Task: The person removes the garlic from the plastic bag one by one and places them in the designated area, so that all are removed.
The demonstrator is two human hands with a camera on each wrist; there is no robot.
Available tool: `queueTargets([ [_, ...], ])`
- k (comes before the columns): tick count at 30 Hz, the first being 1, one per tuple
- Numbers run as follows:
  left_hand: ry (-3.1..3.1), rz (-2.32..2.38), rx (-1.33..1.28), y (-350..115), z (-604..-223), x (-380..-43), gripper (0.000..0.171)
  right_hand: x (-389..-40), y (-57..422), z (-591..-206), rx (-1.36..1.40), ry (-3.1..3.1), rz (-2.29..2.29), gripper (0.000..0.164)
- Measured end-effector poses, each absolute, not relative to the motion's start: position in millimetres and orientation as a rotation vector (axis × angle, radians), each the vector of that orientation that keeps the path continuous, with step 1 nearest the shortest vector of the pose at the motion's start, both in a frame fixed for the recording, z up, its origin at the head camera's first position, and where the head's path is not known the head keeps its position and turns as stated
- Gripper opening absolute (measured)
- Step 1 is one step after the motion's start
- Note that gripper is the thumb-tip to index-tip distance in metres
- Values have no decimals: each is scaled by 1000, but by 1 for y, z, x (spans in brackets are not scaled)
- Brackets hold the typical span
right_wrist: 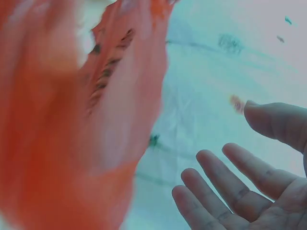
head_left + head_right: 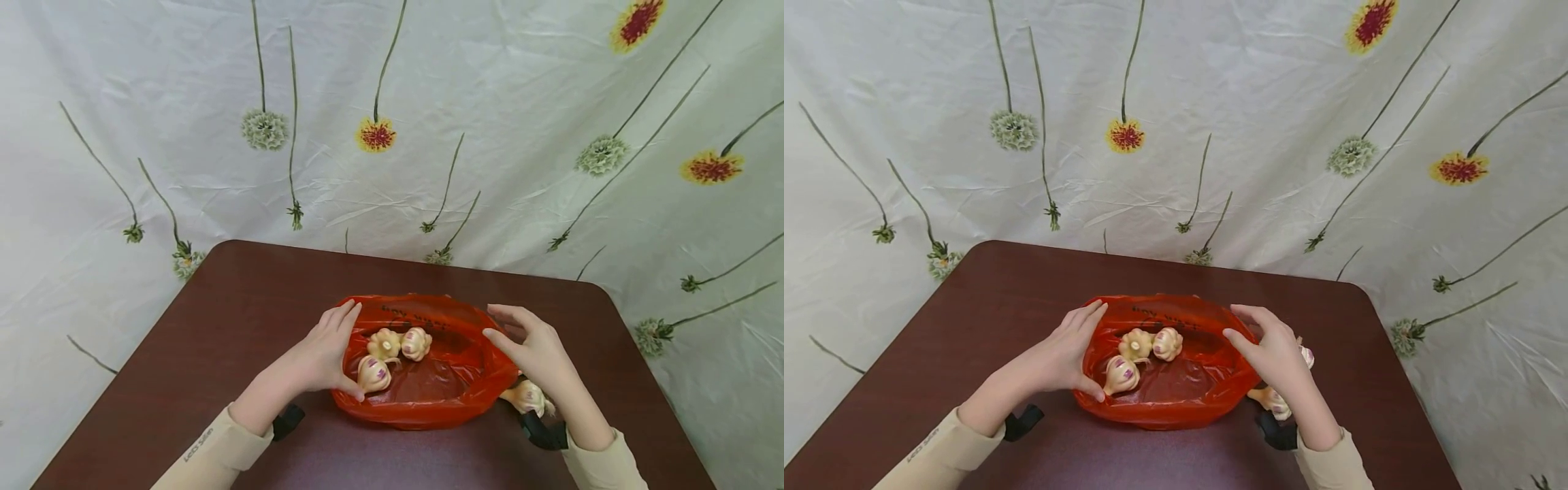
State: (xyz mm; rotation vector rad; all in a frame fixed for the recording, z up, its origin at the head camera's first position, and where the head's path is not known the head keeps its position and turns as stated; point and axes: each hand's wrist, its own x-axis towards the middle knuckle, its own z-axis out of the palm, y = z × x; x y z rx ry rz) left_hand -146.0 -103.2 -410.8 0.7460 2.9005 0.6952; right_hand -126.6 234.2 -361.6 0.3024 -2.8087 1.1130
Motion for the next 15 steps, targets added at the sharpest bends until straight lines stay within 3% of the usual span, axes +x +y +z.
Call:
queueTargets([
  [15,2893,696,736,-102,-413,-144,134,-167,166,-354,449,-2902,1229,37],
])
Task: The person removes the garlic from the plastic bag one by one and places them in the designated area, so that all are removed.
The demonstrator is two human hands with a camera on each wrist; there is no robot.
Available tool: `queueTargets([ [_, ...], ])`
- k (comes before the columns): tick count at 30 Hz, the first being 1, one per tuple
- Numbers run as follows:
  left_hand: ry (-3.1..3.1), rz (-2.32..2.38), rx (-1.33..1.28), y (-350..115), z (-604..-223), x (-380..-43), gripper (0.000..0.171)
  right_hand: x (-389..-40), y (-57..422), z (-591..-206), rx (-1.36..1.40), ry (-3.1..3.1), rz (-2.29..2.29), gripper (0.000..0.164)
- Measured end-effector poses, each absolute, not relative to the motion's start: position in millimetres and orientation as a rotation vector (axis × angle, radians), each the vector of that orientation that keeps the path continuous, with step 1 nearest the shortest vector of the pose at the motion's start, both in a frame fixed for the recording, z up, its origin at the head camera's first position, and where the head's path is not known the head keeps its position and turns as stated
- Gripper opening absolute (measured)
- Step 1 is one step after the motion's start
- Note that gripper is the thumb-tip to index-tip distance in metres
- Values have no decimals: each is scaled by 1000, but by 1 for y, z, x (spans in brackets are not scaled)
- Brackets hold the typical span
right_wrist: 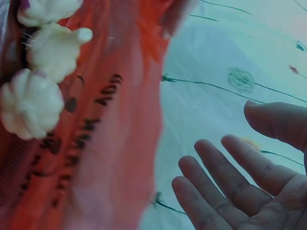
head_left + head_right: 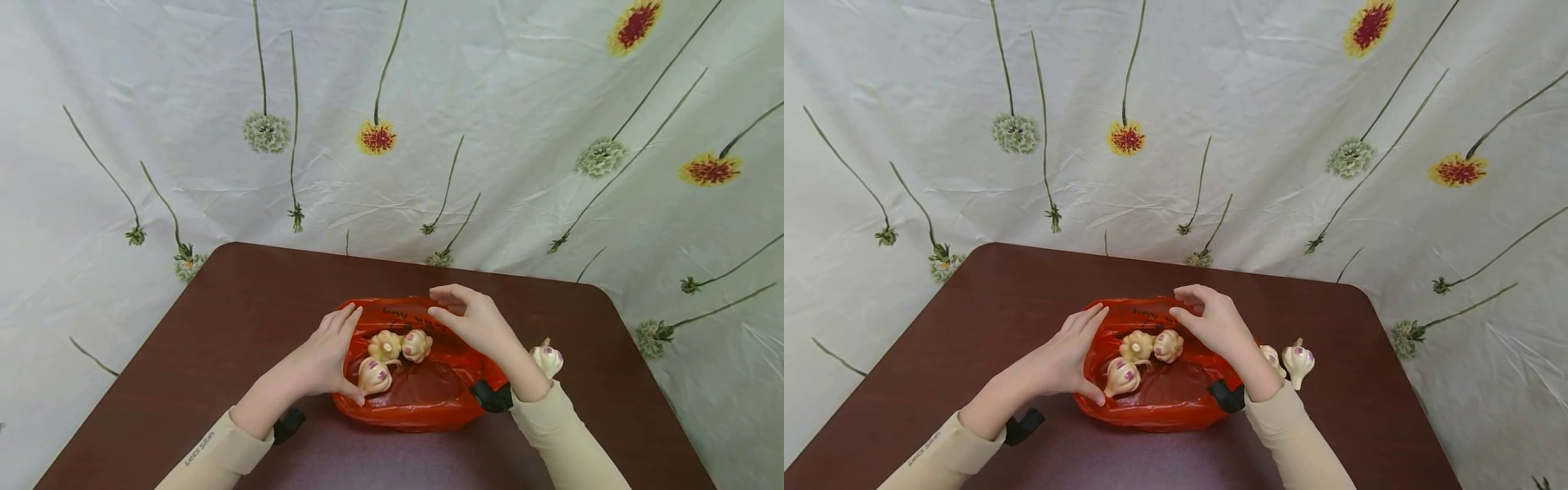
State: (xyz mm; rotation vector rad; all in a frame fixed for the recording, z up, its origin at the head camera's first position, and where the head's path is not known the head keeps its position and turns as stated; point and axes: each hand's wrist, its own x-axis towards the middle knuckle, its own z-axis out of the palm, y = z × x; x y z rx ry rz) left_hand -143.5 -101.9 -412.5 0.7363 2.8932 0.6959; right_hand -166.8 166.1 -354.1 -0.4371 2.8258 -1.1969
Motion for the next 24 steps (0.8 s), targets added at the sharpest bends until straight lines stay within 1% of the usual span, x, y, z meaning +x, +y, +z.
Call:
queueTargets([
  [4,2895,697,733,-102,-413,-144,134,-173,157,-368,-463,2821,-1114,33],
  [8,2900,690,741,-101,-414,-145,135,-179,151,-383,-422,2761,-1034,33],
  [17,2877,697,738,-100,-412,-144,135,-193,145,-402,-394,2655,-831,42],
  [24,2871,701,738,-98,-411,-143,134,-198,142,-411,-362,2630,-799,54],
])
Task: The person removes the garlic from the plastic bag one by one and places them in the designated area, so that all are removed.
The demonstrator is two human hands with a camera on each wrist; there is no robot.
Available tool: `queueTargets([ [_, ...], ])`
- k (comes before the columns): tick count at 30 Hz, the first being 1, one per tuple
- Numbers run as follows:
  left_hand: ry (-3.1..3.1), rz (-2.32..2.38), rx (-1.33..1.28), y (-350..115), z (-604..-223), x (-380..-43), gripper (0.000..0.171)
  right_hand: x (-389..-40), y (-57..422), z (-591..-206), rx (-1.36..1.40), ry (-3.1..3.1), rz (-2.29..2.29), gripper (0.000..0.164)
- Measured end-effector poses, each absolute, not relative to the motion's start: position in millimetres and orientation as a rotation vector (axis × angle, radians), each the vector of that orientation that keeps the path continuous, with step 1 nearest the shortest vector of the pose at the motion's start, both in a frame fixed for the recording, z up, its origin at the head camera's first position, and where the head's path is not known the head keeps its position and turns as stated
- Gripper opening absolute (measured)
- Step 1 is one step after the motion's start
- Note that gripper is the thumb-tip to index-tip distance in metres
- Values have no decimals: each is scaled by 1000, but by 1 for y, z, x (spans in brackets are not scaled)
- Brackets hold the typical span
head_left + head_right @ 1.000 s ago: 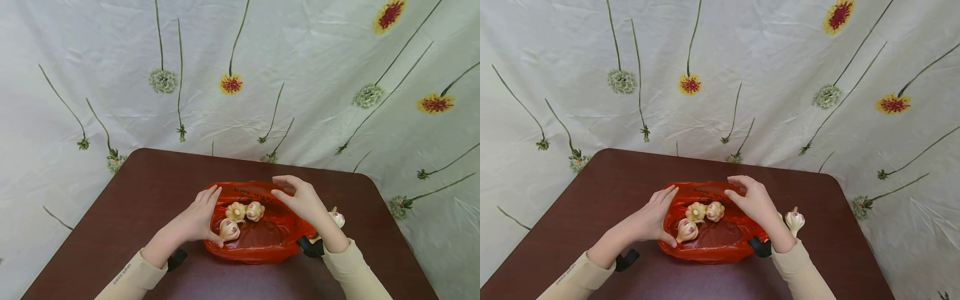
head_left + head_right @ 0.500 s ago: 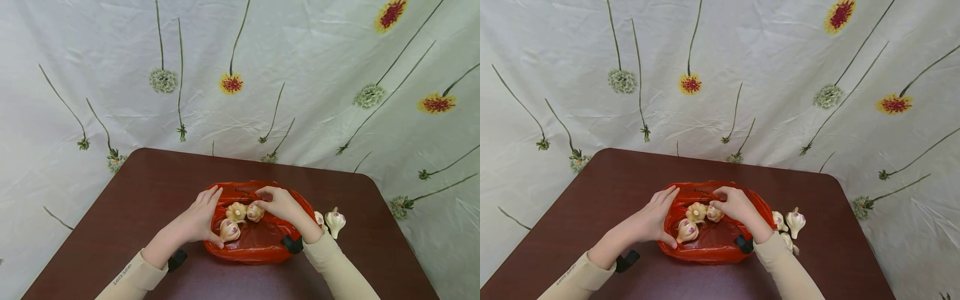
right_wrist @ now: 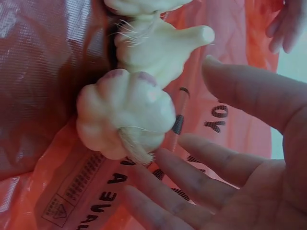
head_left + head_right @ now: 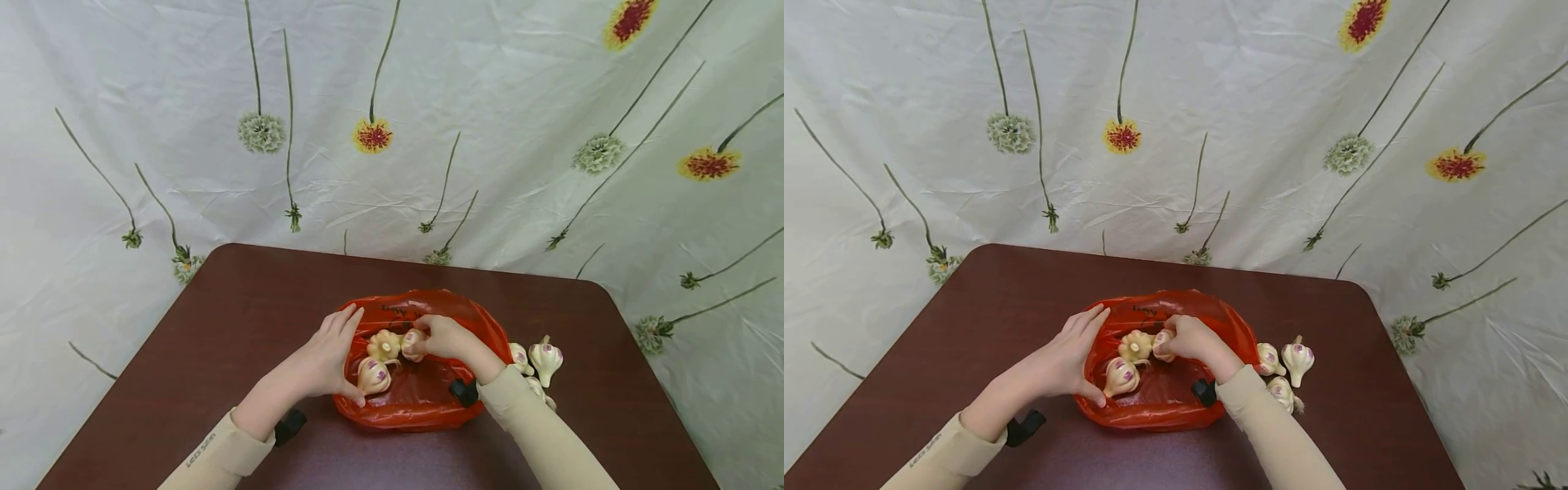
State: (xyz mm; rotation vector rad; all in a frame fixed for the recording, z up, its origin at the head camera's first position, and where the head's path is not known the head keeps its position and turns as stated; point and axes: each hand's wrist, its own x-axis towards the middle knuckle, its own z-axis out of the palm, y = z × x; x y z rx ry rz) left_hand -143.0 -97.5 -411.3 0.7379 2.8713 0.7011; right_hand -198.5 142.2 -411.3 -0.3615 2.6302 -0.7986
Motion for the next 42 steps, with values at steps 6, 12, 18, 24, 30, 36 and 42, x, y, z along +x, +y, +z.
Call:
queueTargets([
  [6,2876,696,753,-98,-412,-143,134,-203,136,-420,-322,2614,-760,57],
  [12,2887,690,767,-98,-415,-144,133,-206,130,-433,-317,2636,-677,69],
  [18,2880,709,753,-98,-415,-143,134,-205,127,-442,-311,2652,-625,56],
  [24,2871,712,734,-98,-413,-142,134,-202,126,-447,-411,2715,-531,46],
  [30,2860,721,732,-98,-413,-143,133,-202,124,-448,-387,2734,-545,40],
  [36,2862,721,727,-98,-412,-142,132,-204,127,-447,-340,2721,-610,38],
  [42,2866,725,725,-99,-411,-143,132,-202,129,-438,-308,2710,-613,45],
])
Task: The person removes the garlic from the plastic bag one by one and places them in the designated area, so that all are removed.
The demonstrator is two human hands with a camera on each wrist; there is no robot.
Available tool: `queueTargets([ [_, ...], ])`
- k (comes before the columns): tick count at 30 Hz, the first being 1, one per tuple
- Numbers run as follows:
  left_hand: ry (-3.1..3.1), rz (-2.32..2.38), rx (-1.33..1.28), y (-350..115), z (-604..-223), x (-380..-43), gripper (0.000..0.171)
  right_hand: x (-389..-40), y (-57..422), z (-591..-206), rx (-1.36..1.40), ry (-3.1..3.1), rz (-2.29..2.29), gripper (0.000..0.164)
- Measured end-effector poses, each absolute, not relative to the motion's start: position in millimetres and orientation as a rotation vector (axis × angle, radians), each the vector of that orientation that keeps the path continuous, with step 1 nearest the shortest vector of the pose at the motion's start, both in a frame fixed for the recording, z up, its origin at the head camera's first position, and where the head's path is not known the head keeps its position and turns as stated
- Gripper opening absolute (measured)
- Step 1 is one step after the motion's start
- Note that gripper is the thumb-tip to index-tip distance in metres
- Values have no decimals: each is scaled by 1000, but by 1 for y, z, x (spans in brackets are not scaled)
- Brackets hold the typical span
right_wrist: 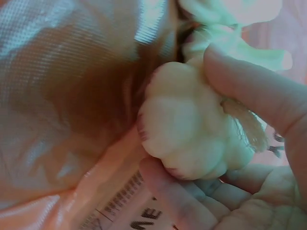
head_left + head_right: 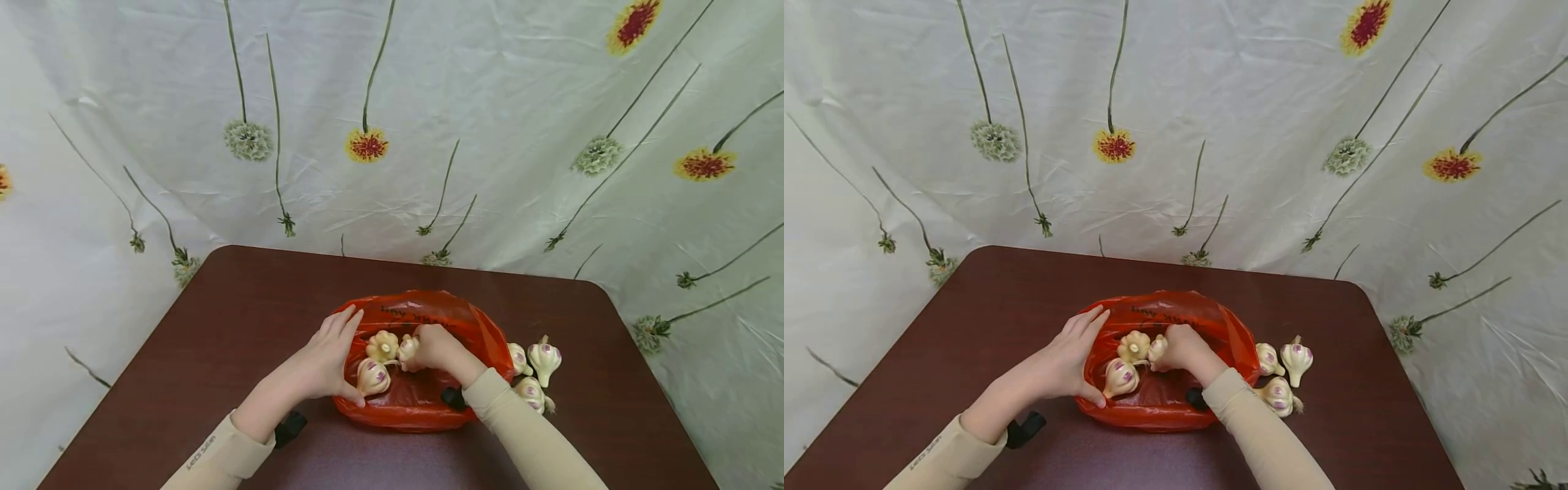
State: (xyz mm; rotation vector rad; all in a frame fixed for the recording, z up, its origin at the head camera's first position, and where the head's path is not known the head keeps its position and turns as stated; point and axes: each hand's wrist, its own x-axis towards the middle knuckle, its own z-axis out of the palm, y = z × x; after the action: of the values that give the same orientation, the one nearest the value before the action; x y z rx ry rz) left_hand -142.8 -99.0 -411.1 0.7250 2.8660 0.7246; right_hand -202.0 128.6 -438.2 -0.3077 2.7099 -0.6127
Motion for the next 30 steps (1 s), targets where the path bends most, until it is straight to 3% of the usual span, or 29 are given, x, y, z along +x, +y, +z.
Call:
queueTargets([
  [6,2872,718,716,-97,-411,-140,134,-195,140,-421,-323,2664,-764,45],
  [22,2879,724,711,-93,-411,-131,134,-176,184,-365,-343,2630,-1174,67],
  [30,2884,709,692,-90,-410,-126,133,-166,225,-350,-265,2594,-1371,63],
])
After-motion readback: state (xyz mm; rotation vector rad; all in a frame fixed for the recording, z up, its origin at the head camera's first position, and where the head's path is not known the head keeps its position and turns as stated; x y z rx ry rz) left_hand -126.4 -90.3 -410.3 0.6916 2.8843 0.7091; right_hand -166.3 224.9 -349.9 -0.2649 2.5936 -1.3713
